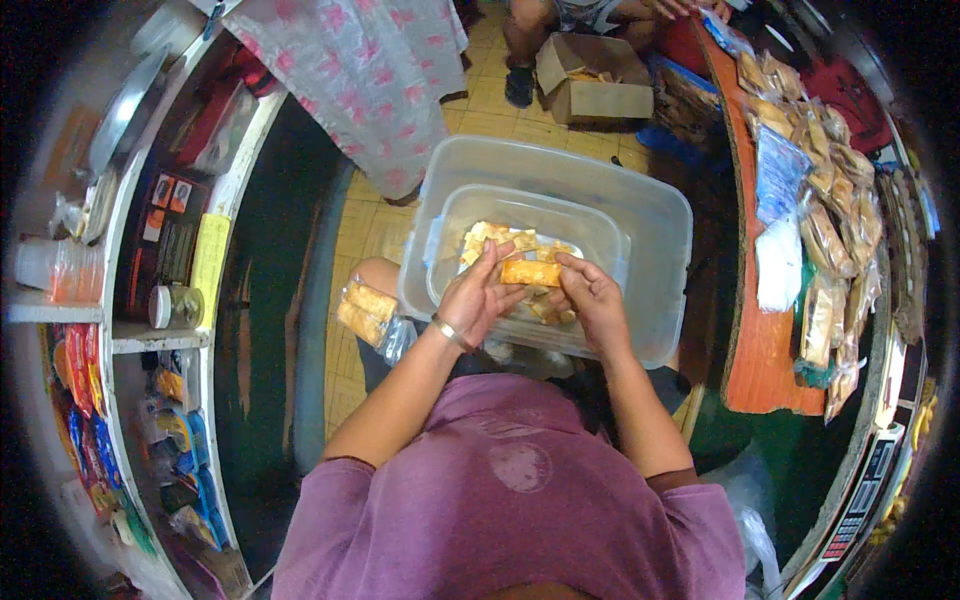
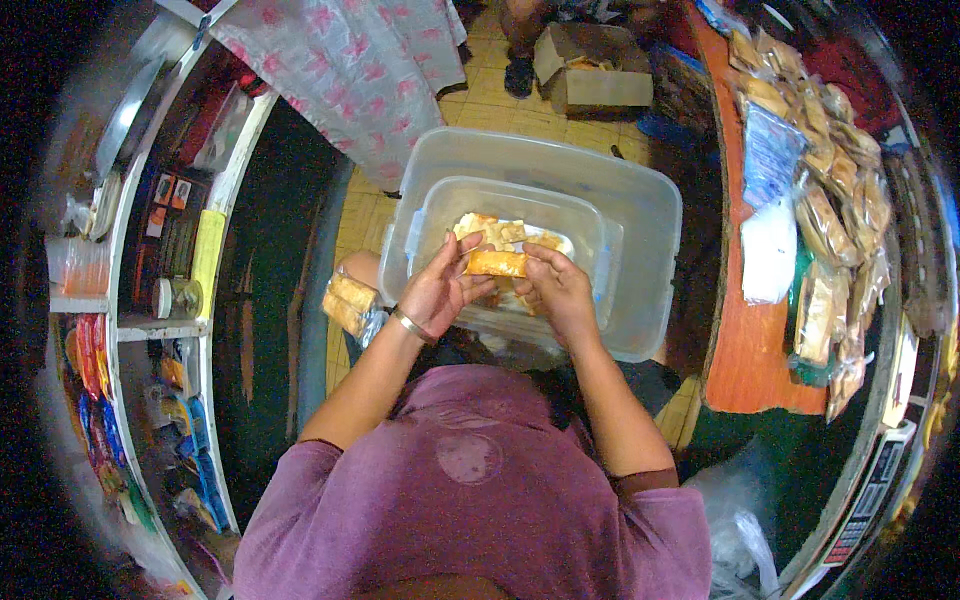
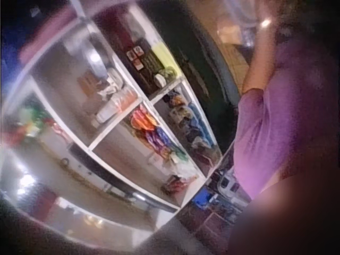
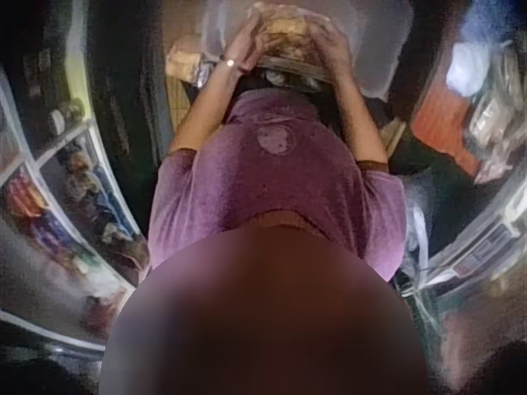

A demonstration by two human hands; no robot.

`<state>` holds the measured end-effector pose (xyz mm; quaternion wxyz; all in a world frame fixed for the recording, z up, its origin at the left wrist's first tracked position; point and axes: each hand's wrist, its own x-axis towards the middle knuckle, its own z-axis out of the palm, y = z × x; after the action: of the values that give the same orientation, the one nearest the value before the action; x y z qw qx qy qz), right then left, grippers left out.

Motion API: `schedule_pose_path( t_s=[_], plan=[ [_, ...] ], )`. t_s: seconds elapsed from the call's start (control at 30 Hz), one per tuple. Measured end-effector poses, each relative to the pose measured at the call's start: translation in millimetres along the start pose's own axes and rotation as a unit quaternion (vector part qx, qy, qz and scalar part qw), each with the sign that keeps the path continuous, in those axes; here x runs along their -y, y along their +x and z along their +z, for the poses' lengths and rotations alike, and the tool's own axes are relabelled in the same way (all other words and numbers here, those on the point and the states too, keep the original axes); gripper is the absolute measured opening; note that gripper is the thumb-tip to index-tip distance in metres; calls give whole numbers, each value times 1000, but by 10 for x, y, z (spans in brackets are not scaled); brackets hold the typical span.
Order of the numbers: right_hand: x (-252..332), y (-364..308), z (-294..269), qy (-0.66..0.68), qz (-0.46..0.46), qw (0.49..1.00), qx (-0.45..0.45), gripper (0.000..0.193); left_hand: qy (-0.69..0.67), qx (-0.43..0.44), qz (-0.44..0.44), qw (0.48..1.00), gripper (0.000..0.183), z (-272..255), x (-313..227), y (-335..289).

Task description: The person sits on the floor and repeatedly picks rectangular snack pieces from a clear plastic container, places them into small clear plastic bags, and sets the filled bags aside. The person handles the snacks by hand without using tools.

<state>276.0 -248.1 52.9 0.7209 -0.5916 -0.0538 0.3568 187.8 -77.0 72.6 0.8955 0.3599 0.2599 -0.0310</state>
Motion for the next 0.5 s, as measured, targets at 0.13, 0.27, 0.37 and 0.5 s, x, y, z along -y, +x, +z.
schedule_pose_path(
  t_s=[0.13, 0.27, 0.37, 0.5],
  plan=[
    [29, -71, 33, -94, -43, 995, 9, 44, 4, -18, -5, 1000, 59, -105, 20, 66],
    [34, -101, 69, -229, -80, 970, -1, 44, -43, 10, 10, 999, 53, -183, 70, 126],
    [13, -79, 94, -249, -116, 962, 0, 43, -43, -28, 33, 998, 49, -194, 96, 100],
    [-4, -69, 142, -253, -128, 959, 10, 43, -82, -9, 22, 996, 50, -188, 9, 49]
  ],
)
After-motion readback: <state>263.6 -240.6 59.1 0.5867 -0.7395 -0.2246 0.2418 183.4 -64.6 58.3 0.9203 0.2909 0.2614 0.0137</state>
